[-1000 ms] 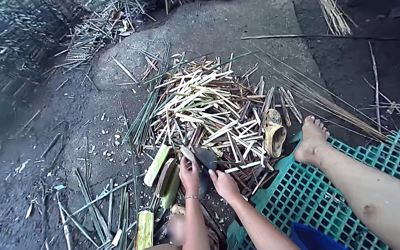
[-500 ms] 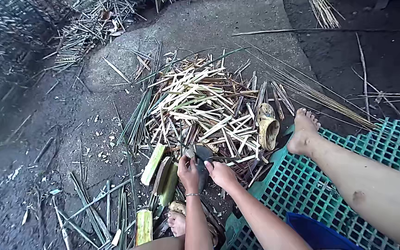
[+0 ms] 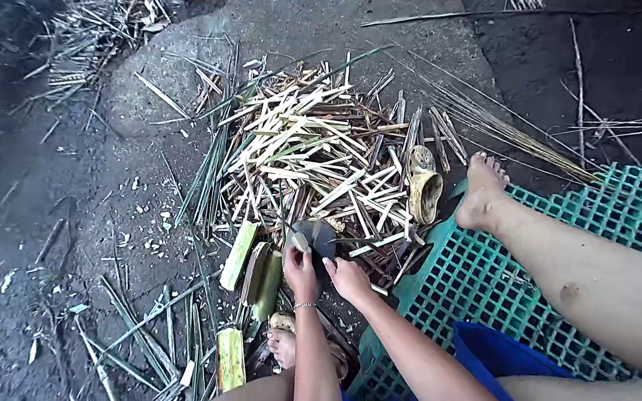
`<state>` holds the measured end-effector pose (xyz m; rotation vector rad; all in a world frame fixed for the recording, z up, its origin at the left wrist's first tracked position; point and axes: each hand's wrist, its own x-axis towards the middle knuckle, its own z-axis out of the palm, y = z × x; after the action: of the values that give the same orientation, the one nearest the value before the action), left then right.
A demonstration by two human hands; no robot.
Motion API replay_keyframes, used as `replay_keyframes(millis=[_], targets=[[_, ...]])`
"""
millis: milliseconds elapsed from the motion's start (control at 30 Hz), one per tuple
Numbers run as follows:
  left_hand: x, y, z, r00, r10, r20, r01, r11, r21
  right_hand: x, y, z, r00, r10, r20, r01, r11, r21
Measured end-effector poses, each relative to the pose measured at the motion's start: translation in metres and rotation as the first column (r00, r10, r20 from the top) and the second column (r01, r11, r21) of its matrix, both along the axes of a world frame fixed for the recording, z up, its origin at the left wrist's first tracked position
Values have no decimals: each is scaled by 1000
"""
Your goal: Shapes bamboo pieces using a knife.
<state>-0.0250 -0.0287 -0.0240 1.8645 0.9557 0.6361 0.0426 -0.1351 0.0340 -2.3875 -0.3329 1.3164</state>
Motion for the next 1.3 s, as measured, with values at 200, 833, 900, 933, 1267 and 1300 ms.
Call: replay_keyframes(millis=[200,833,900,933,1267,1300], targets=[[7,-1,-1,989,59,134,-62,998,23,18,1,-2,991,-96,-90,107,986,129],[8,1,-10,971,-50,236,86,985,-146,14,-2,51,965,-188,183,98,906,411],[3,6,-5,948,-21,318,104,963,-248,20,-9,68,936,-239,260,77,857,510],[-1,8,-4,940,45,338,53,960,-276,20,-14,76,905,-293,308,61,807,587],[1,26,1,785,497,370,-333,842,-425,34,1,35,973,-180,143,128,941,312],[0,23,0,781,500,373,-335,841,-425,31,-4,42,961,-200,192,113,915,387]])
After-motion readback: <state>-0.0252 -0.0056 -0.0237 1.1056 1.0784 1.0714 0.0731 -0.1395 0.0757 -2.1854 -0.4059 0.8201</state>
